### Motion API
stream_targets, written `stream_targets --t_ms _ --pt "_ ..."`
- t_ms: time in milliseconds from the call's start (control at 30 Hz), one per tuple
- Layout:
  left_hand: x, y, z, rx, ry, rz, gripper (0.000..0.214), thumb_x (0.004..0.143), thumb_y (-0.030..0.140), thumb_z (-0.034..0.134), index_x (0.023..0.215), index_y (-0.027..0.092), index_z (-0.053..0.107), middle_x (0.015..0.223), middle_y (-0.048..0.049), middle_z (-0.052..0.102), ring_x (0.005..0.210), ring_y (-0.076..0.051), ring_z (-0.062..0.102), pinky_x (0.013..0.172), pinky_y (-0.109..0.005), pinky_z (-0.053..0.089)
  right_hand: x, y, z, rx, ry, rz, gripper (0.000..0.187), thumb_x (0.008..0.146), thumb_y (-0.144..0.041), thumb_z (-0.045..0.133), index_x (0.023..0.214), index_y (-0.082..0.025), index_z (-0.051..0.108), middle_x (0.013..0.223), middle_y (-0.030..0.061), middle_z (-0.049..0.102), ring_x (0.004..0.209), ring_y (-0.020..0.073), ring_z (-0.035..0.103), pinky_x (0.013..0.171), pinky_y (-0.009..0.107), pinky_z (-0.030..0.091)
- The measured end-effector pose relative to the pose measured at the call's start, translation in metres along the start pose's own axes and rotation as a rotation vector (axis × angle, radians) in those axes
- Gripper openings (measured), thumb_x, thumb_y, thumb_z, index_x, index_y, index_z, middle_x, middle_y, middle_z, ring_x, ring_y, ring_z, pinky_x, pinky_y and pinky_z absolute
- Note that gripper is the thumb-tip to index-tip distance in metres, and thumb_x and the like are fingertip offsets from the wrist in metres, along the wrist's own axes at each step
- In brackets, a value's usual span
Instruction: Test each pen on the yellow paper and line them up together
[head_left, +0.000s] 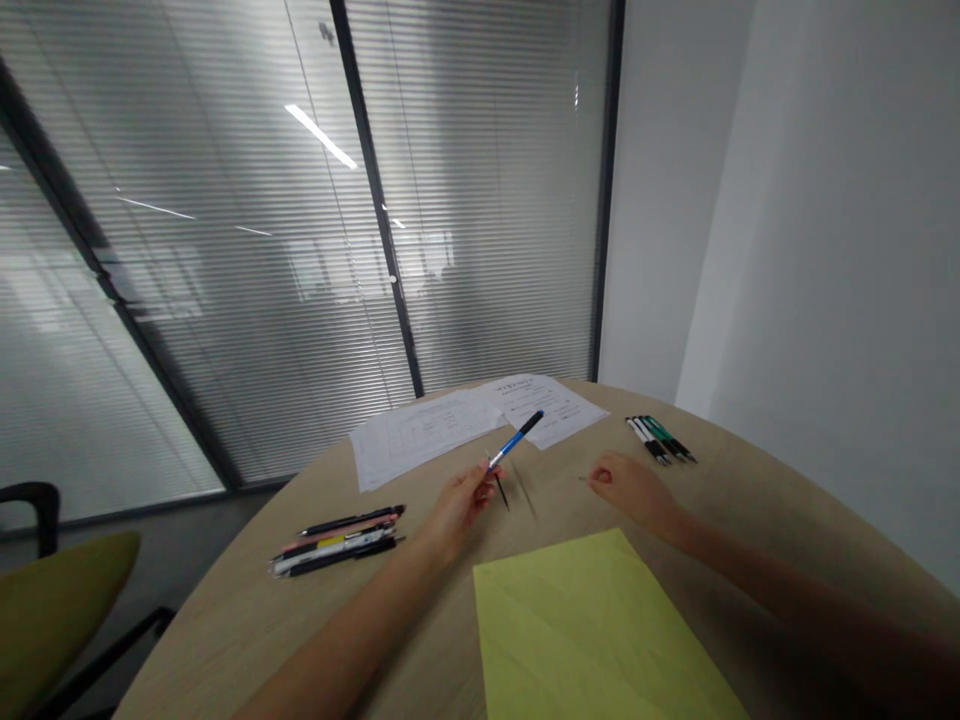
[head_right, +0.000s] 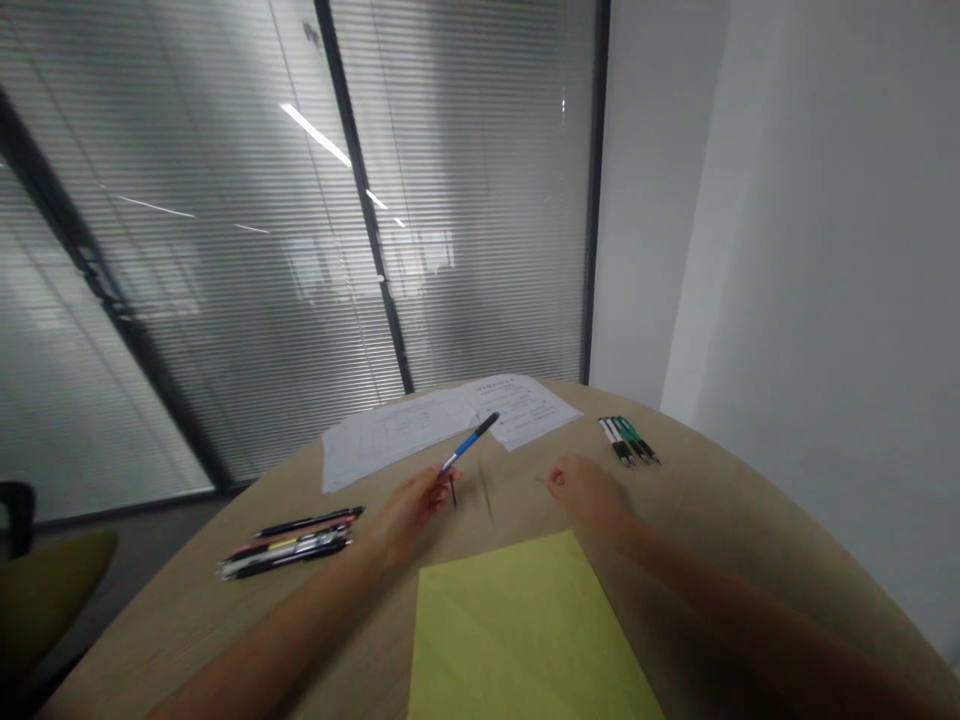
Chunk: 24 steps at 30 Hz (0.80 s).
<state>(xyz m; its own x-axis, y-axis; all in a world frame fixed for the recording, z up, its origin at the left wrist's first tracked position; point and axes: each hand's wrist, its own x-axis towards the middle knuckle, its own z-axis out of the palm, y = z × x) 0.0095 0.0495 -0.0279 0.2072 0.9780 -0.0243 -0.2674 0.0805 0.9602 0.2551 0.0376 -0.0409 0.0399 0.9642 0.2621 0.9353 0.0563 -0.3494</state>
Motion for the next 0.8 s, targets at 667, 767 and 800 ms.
stream_targets --t_ms 667,767,800 --pt "-0.005 -0.012 0.006 0.108 -0.090 -0.036 0.033 0.064 0.046 0.064 0.071 0.014 0.068 0.078 -0.0066 0.064 0.057 -0.009 0.048 0.051 -0.018 0.031 -0.022 -0.051 -0.001 -0.007 -0.062 -0.173 0.030 0.081 -0.034 0.038 0.069 -0.017 0.061 0.073 0.0060 0.062 0.065 0.0136 0.053 0.052 0.023 0.030" --pt "-0.008 -0.012 0.010 0.108 -0.079 -0.024 0.035 0.061 0.048 0.065 0.071 0.014 0.069 0.081 -0.0073 0.065 0.060 -0.011 0.049 0.052 -0.019 0.033 -0.035 -0.067 0.003 0.212 -0.223 -0.235 0.030 0.080 -0.033 0.041 0.063 -0.016 0.060 0.061 0.0030 0.061 0.054 0.0103 0.049 0.048 0.021 0.025" --pt "-0.009 -0.012 0.012 0.107 -0.075 -0.024 0.036 0.060 0.049 0.066 0.071 0.014 0.069 0.081 -0.0076 0.065 0.060 -0.011 0.049 0.053 -0.019 0.033 -0.038 -0.071 0.006 0.264 -0.246 -0.240 0.028 0.079 -0.029 0.043 0.062 -0.016 0.060 0.060 0.0028 0.060 0.053 0.0098 0.048 0.047 0.021 0.024"
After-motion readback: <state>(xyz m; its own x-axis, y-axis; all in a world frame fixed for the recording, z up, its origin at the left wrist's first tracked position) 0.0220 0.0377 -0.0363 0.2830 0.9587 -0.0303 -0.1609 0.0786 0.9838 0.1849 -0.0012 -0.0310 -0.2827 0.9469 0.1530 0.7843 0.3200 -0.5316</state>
